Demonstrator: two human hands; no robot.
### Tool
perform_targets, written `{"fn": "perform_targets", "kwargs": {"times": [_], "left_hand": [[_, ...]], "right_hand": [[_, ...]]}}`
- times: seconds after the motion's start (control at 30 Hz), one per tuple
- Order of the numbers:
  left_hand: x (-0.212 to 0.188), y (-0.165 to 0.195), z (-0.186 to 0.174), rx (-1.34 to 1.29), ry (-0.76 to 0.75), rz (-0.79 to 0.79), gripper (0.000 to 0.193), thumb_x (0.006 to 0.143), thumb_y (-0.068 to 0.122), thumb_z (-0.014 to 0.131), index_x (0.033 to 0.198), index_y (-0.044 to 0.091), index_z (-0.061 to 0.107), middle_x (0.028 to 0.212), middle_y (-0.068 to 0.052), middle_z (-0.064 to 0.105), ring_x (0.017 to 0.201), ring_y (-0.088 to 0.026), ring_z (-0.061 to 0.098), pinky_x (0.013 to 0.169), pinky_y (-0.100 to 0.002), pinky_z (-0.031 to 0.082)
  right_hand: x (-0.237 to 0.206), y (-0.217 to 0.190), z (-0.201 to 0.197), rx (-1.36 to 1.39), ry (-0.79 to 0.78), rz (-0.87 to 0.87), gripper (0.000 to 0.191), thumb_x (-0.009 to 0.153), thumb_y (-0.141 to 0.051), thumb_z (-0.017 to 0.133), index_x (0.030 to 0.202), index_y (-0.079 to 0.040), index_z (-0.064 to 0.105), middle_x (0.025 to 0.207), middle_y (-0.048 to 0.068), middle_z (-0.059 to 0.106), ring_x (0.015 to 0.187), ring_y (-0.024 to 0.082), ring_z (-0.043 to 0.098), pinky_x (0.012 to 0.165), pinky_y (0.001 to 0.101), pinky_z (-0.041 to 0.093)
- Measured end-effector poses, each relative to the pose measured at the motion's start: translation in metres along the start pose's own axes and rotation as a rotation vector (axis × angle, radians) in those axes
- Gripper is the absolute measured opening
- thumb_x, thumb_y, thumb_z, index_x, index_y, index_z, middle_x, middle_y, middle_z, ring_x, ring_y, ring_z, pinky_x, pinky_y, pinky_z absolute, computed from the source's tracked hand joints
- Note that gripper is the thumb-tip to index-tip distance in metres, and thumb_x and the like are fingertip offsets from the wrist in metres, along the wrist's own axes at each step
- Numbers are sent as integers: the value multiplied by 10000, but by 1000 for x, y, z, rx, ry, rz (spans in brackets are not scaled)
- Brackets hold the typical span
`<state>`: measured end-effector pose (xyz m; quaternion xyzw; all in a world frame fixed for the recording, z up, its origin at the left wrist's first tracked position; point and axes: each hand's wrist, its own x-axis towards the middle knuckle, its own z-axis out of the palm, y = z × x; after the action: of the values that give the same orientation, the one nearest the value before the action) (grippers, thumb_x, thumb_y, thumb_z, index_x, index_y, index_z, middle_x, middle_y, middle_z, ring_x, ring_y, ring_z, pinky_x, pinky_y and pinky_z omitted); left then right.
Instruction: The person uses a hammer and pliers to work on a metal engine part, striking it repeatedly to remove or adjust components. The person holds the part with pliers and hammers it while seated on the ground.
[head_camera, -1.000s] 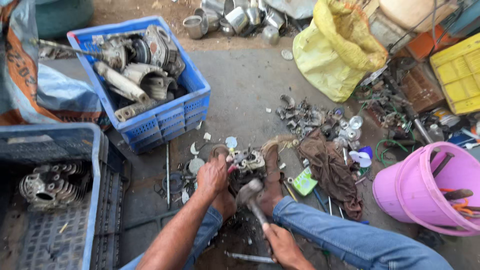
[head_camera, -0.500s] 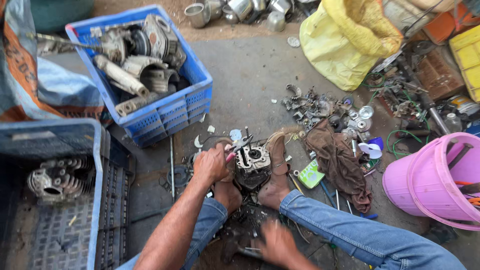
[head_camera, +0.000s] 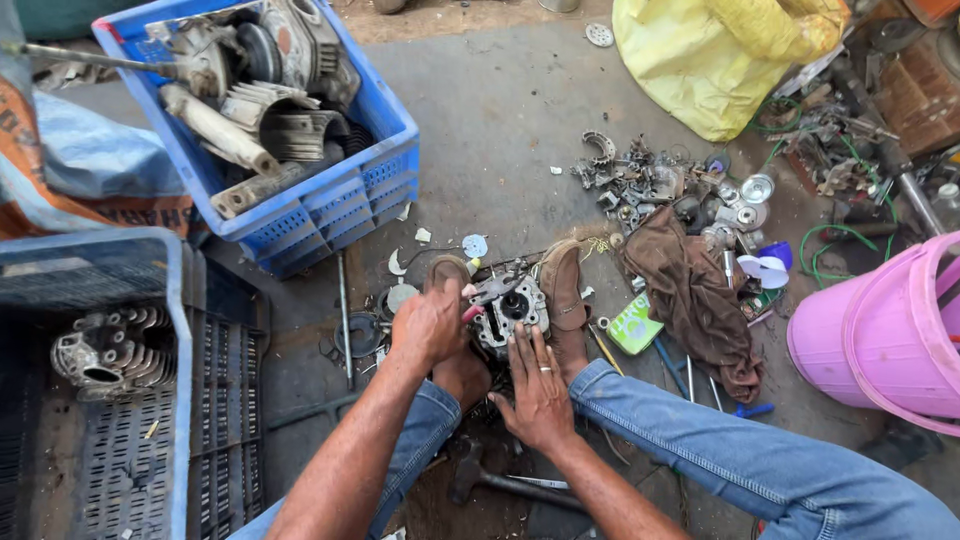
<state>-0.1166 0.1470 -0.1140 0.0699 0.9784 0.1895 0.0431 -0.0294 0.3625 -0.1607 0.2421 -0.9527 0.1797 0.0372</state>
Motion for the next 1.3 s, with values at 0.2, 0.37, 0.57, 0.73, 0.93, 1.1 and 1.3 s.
{"fn": "perform_targets", "kwargs": {"times": [0.2,0.37,0.57,0.73,0.93,1.1,1.3], "left_hand": [[-12,1,14,51,46,2,449,920,428,671,1015,23,501,915,-242,681,744,-407,724,591,-487,578],[-18,6,17,26,109,17,454,932,415,710,1001,20,497,893,-247,682,742,-414,723,597,-494,575],[-17,14,16,120,56,13,428,706,153,769,1013,21,503,939,-237,681,771,-399,734,609,-464,595],[-16,19,23,162,81,28,443,692,183,789,1010,36,518,894,-204,686,769,-371,741,602,-445,601],[-20,16,39,139,188,38,364,871,305,758,995,48,532,845,-185,687,720,-359,741,572,-442,593],[-22,9,46,202,219,47,319,863,274,719,1017,65,534,869,-172,698,741,-334,749,595,-423,599],[-18,5,47,177,172,14,376,853,325,706,1057,62,531,897,-170,715,759,-329,753,601,-421,602]], "right_hand": [[5,7,3,-6,-52,29,968,825,-333,757,1558,32,241,1670,201,145,1540,409,122,1203,551,205],[3,9,2,-13,-68,28,939,845,-306,740,1568,8,228,1683,174,124,1559,382,100,1228,545,179],[3,12,4,-19,-111,33,946,847,-298,742,1571,7,214,1681,175,90,1549,384,72,1229,554,133],[2,9,-2,-31,-145,38,956,844,-303,747,1574,9,215,1679,179,84,1546,389,73,1226,564,129],[3,5,-18,-53,-212,50,966,810,-276,762,1572,-7,232,1681,151,84,1557,366,71,1233,571,128],[-18,-2,-23,-17,-28,35,791,853,-278,723,1520,-25,383,1617,167,321,1520,368,250,1232,561,198],[-109,-10,-12,-204,-529,284,773,886,-657,649,1291,-2,578,1326,212,548,1268,366,510,1058,511,396]]}}
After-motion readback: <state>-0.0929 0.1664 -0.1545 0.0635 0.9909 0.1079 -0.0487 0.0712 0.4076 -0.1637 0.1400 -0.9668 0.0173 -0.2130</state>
